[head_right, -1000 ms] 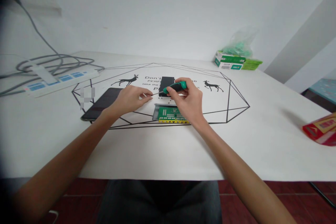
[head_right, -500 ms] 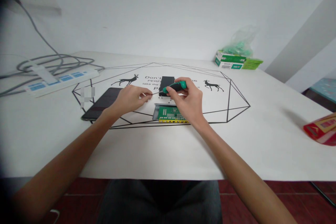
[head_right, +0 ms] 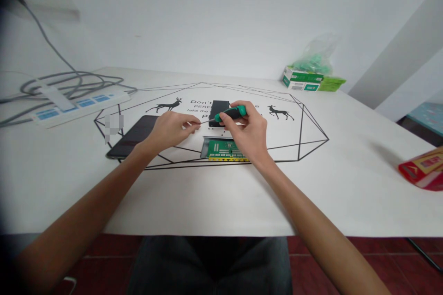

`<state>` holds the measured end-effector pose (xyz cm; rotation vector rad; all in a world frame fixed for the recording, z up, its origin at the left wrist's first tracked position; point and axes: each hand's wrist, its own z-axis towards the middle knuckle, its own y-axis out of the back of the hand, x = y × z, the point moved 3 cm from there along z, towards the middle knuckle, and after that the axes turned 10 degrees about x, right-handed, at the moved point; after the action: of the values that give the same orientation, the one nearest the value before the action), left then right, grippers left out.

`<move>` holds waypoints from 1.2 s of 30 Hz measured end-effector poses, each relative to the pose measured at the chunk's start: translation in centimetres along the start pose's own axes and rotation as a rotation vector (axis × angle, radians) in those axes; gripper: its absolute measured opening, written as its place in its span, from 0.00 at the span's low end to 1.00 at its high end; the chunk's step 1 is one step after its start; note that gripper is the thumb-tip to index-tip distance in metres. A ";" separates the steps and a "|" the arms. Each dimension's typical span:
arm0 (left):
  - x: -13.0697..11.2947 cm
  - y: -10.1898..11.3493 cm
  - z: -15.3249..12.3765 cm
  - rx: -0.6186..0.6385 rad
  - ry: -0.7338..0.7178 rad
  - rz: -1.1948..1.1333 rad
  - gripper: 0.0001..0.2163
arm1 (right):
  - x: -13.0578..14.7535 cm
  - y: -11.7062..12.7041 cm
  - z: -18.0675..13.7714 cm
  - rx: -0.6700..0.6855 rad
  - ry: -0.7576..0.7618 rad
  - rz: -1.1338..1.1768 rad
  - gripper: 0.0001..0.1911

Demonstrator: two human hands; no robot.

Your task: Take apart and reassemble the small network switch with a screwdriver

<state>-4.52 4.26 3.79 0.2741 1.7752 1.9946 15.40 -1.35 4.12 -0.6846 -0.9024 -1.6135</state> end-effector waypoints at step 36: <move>-2.3 -2.1 -0.7 0.266 -0.428 -0.159 0.26 | 0.6 5.7 1.3 -0.256 0.248 -0.634 0.25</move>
<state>-2.39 2.74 2.01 0.5773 1.7130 1.4562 20.79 -1.10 6.48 -0.3662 -0.7747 -2.3502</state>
